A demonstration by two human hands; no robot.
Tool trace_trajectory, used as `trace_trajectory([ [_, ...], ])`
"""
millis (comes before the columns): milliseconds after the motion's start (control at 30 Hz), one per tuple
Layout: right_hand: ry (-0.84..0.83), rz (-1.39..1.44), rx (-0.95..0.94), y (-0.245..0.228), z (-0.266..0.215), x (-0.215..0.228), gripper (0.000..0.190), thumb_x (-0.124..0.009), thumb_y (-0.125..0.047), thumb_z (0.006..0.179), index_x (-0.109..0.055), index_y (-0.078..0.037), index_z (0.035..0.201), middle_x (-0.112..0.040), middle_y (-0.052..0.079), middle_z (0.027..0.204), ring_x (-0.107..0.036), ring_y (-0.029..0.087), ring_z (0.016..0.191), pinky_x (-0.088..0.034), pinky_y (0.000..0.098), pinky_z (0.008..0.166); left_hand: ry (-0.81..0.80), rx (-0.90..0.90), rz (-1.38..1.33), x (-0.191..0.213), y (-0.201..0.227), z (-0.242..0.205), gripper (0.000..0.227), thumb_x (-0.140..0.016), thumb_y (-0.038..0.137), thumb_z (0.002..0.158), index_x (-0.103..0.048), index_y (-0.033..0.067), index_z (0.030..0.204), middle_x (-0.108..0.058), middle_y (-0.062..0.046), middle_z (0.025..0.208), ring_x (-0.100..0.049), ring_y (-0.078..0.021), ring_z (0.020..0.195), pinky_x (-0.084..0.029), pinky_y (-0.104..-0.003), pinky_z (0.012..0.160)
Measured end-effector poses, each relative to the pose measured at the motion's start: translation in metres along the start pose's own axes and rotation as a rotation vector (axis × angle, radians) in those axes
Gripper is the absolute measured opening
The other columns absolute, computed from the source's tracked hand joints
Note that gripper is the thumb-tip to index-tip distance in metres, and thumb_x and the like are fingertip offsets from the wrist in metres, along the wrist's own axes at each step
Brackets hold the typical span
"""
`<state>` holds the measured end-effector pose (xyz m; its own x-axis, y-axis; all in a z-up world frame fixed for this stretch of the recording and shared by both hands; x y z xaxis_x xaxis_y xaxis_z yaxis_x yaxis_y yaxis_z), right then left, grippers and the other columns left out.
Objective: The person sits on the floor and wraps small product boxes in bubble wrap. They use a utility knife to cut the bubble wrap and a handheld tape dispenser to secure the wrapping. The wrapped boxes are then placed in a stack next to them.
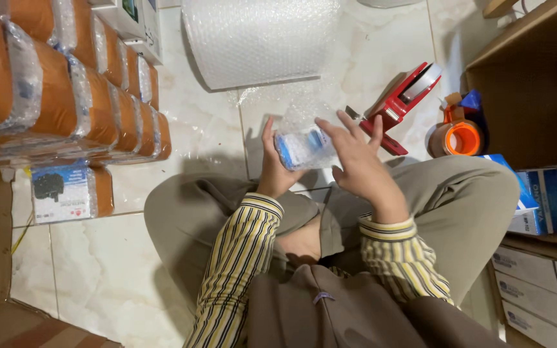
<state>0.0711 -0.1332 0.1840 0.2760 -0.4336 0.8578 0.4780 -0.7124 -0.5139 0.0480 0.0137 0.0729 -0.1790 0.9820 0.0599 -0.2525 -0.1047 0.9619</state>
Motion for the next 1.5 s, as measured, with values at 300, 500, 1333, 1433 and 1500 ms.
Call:
trace_trajectory([
  [300, 0.418, 0.15, 0.179, 0.013, 0.002, -0.013, 0.032, -0.076, -0.017, 0.077, -0.065, -0.015, 0.107, -0.063, -0.003, 0.067, -0.055, 0.018, 0.095, 0.001, 0.0628, 0.106, 0.124, -0.046, 0.009, 0.001, -0.032, 0.007, 0.122, -0.089, 0.002, 0.053, -0.008, 0.0035, 0.144, -0.042, -0.023, 0.12, -0.049, -0.0384, 0.114, -0.039, -0.05, 0.099],
  [500, 0.901, 0.868, -0.037, 0.073, 0.012, -0.047, 0.052, -0.047, 0.007, 0.049, -0.055, -0.001, 0.099, -0.046, 0.005, 0.086, -0.048, 0.015, 0.078, -0.045, 0.0321, 0.08, 0.19, 0.094, 0.004, 0.01, -0.047, 0.012, 0.117, -0.091, 0.006, 0.056, -0.008, 0.0048, 0.138, -0.034, -0.031, 0.131, -0.037, -0.0464, 0.126, -0.031, -0.054, 0.107],
  [1333, 0.357, 0.553, 0.049, 0.114, 0.038, -0.127, 0.015, -0.068, -0.03, 0.088, -0.07, -0.018, 0.097, -0.03, 0.001, 0.084, -0.039, 0.015, 0.075, -0.036, 0.0267, 0.071, 0.034, 0.185, 0.432, 0.019, -0.033, 0.025, 0.038, -0.08, 0.046, 0.065, -0.062, 0.0135, 0.059, -0.058, 0.003, 0.101, -0.062, -0.0328, 0.08, -0.05, -0.036, 0.077],
  [1433, 0.457, 0.568, -0.048, 0.1, 0.036, -0.121, 0.016, -0.069, -0.025, 0.088, -0.068, -0.013, 0.099, -0.034, 0.004, 0.08, -0.045, 0.019, 0.071, -0.039, 0.0304, 0.071, 0.058, 0.205, 0.362, 0.018, -0.049, 0.026, 0.03, -0.078, 0.043, 0.07, -0.066, 0.0169, 0.063, -0.058, 0.003, 0.099, -0.063, -0.0304, 0.081, -0.05, -0.034, 0.078],
  [1500, 0.531, 0.609, -0.153, 0.084, 0.034, -0.109, 0.022, -0.068, -0.023, 0.088, -0.066, -0.019, 0.109, -0.038, 0.003, 0.078, -0.047, 0.016, 0.073, -0.04, 0.029, 0.072, 0.089, 0.124, 0.259, 0.017, -0.058, 0.027, 0.028, -0.077, 0.04, 0.075, -0.068, 0.0137, 0.07, -0.058, -0.001, 0.091, -0.063, -0.0233, 0.082, -0.048, -0.029, 0.081],
])
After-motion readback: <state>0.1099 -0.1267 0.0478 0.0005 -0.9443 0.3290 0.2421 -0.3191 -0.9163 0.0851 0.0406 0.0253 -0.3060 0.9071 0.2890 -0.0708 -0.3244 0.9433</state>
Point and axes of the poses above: each hand's wrist, its own z-axis towards the middle knuckle, its own x-axis out of the back of the hand, y = z × x, the point moved 3 cm from there along z, towards the middle knuckle
